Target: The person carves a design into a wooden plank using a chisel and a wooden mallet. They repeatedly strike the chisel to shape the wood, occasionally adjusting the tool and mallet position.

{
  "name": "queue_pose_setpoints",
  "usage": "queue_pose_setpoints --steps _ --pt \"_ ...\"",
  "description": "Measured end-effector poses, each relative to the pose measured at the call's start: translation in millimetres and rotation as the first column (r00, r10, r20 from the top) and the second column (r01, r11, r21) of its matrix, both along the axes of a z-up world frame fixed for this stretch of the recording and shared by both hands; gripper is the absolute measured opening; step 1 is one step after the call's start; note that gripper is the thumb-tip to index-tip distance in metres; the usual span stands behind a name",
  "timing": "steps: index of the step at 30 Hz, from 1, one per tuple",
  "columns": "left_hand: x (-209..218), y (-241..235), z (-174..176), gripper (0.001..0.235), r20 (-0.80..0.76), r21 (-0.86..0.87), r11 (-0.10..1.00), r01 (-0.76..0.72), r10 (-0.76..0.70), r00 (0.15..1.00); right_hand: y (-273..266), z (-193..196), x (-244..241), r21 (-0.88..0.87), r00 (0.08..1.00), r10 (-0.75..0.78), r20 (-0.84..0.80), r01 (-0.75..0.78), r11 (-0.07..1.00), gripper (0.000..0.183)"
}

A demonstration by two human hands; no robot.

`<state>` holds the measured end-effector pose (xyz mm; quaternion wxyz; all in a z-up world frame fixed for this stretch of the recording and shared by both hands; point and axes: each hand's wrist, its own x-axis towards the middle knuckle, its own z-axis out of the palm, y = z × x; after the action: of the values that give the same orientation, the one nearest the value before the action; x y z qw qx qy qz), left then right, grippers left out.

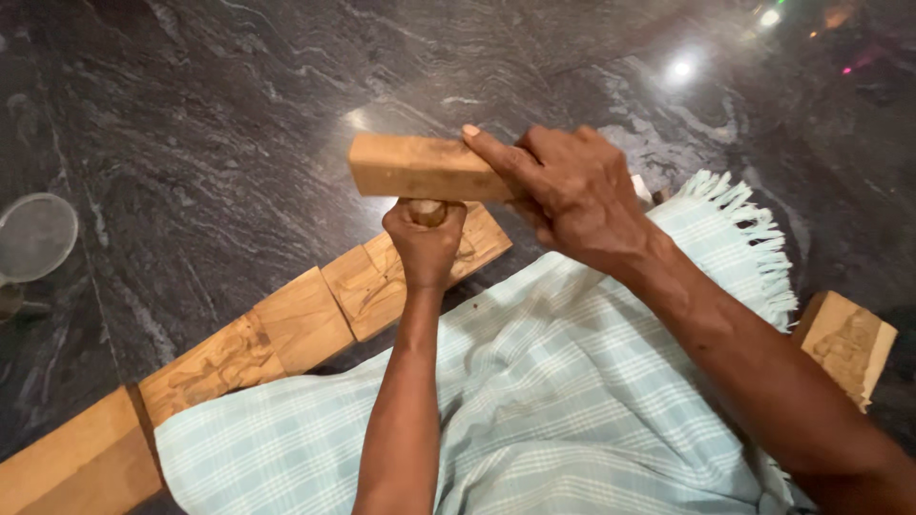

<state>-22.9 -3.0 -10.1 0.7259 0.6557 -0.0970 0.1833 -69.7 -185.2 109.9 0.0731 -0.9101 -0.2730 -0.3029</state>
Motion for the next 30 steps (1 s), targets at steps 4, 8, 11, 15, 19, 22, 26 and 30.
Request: queue_pose_setpoints --steps 4,8,11,15,19,22,26,30 --pt "-2.4 4.8 -10.6 0.011 -0.01 0.068 0.997 -0.019 0.02 1.0 4.7 -6.4 -5.3 0.299 0.997 0.065 -0.032 -0.052 0.953 0.074" --pt "-16.5 2.6 -3.9 0.012 -0.033 0.129 0.992 0.008 -0.004 0.999 1.4 -15.0 -12.9 0.149 0.999 -0.026 -0.021 0.029 0.988 0.077" --pt "-42.8 0.9 7.5 0.02 0.018 0.183 0.977 0.108 -0.113 0.993 -2.3 -26.3 -13.0 0.477 0.97 -0.041 -0.24 0.155 0.865 0.088" --pt "-33.9 7.8 8.9 0.017 0.228 0.206 0.956 0.207 -0.252 0.94 -15.3 -50.0 -1.4 0.746 0.887 0.063 -0.458 0.345 0.569 0.095" --pt "-0.4 30.3 20.8 0.022 -0.131 -0.802 0.597 0.028 -0.22 0.967 -23.1 -61.3 5.0 0.761 0.804 0.11 -0.585 0.497 0.417 0.096" --pt "0.9 49.4 29.8 0.021 -0.027 -0.65 0.751 0.116 -0.175 0.984 -21.2 -62.7 6.3 0.796 0.809 0.161 -0.565 0.483 0.365 0.092" --pt "-6.6 53.2 36.1 0.023 0.009 -0.325 0.946 0.002 0.001 1.0 -17.7 -59.7 9.5 0.838 0.825 0.223 -0.519 0.441 0.321 0.088" --pt "-0.6 50.4 56.1 0.036 -0.124 -0.496 0.865 -0.071 0.01 0.992 -18.4 -56.6 4.4 0.838 0.816 0.233 -0.529 0.458 0.297 0.087"
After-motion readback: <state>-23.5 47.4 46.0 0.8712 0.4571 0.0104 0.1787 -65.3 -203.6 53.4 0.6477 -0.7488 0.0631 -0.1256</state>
